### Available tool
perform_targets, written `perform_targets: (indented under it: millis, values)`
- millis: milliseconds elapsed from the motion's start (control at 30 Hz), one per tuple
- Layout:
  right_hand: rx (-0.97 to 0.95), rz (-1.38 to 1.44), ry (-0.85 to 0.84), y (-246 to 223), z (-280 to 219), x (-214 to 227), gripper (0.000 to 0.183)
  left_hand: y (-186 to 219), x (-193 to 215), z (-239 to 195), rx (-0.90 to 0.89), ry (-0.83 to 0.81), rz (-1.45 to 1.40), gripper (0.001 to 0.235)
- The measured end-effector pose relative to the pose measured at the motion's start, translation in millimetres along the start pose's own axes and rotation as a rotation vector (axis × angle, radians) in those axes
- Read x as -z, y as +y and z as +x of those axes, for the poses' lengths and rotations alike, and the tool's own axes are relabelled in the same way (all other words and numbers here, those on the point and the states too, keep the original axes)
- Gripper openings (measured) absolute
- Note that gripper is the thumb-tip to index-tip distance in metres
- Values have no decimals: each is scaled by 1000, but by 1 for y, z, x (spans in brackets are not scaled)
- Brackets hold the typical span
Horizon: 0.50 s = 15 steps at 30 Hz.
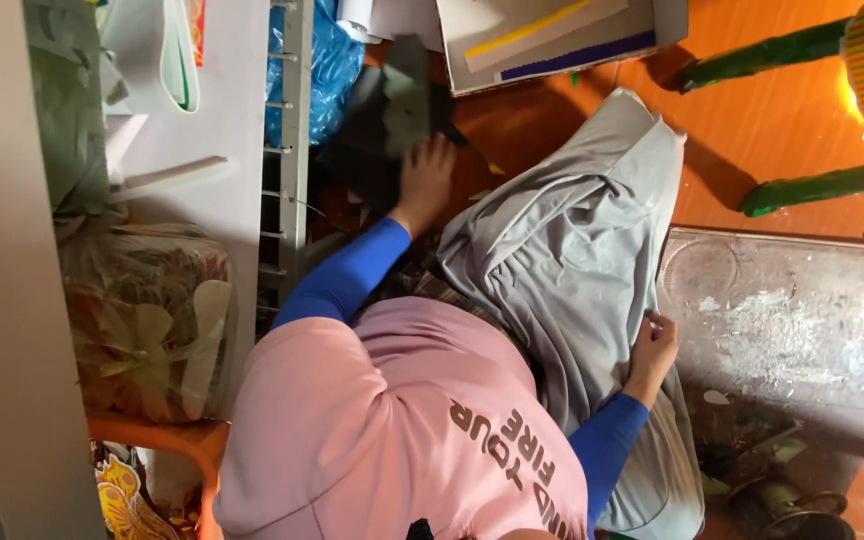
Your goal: Cutting paper into strips using scissors.
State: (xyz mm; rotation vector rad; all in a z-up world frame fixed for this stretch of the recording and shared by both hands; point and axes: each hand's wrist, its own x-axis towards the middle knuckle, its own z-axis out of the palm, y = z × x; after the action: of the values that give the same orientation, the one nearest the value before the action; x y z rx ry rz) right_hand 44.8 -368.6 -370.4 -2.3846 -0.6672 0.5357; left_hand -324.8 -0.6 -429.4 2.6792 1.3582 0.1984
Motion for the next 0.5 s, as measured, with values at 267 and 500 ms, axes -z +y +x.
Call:
perform_targets:
  millis: [267,500]
  values:
    - [-73,30,11,-25,-3,2,20,-15,75,38,58,51,-129,15]
    - [-64,4,21,-13,1,-1,23,4,98,72,-18,137,-322,4]
